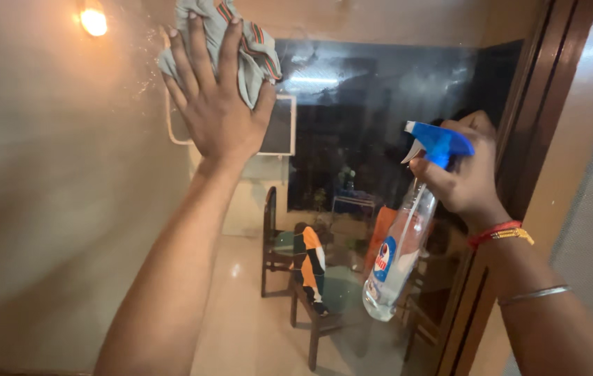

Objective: The person cleans a glass window using a spray bottle and a cloth. They repeatedly spray the glass and wipe it with the cloth, working across different sections of the window.

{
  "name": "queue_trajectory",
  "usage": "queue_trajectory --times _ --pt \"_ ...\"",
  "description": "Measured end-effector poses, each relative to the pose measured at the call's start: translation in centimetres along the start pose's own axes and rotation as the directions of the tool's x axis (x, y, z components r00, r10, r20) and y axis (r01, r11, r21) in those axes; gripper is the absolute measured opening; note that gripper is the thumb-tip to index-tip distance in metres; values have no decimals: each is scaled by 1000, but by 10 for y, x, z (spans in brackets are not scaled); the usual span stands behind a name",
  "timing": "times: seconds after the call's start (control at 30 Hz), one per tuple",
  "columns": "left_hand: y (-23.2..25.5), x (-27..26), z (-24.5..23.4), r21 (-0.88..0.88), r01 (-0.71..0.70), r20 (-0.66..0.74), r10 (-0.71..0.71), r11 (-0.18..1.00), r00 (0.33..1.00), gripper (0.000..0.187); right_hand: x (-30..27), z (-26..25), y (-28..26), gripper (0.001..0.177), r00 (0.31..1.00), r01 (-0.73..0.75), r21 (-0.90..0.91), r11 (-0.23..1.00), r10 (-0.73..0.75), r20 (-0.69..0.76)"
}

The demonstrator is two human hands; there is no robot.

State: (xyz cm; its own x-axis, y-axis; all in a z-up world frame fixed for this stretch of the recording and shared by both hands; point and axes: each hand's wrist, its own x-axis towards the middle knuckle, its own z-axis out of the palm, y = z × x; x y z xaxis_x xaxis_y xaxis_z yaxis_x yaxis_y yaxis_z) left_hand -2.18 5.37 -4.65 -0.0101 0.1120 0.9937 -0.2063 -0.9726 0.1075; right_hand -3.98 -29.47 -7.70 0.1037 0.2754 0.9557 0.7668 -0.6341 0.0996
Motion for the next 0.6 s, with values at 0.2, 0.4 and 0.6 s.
queue_trajectory --times 0.2,0.4,0.6 --pt "-33 18 -6 19 -48 165 44 999 985 83 -4 0 1 34 999 -43 -6 999 43 26" --pt "-114 31 -17 45 91 91 -95 995 991 76 -6 0 4 34 999 -26 -20 999 27 36" --pt "-189 -9 -38 72 226 31 -229 971 973 79 -9 5 12 37 1000 -11 38 999 11 1"
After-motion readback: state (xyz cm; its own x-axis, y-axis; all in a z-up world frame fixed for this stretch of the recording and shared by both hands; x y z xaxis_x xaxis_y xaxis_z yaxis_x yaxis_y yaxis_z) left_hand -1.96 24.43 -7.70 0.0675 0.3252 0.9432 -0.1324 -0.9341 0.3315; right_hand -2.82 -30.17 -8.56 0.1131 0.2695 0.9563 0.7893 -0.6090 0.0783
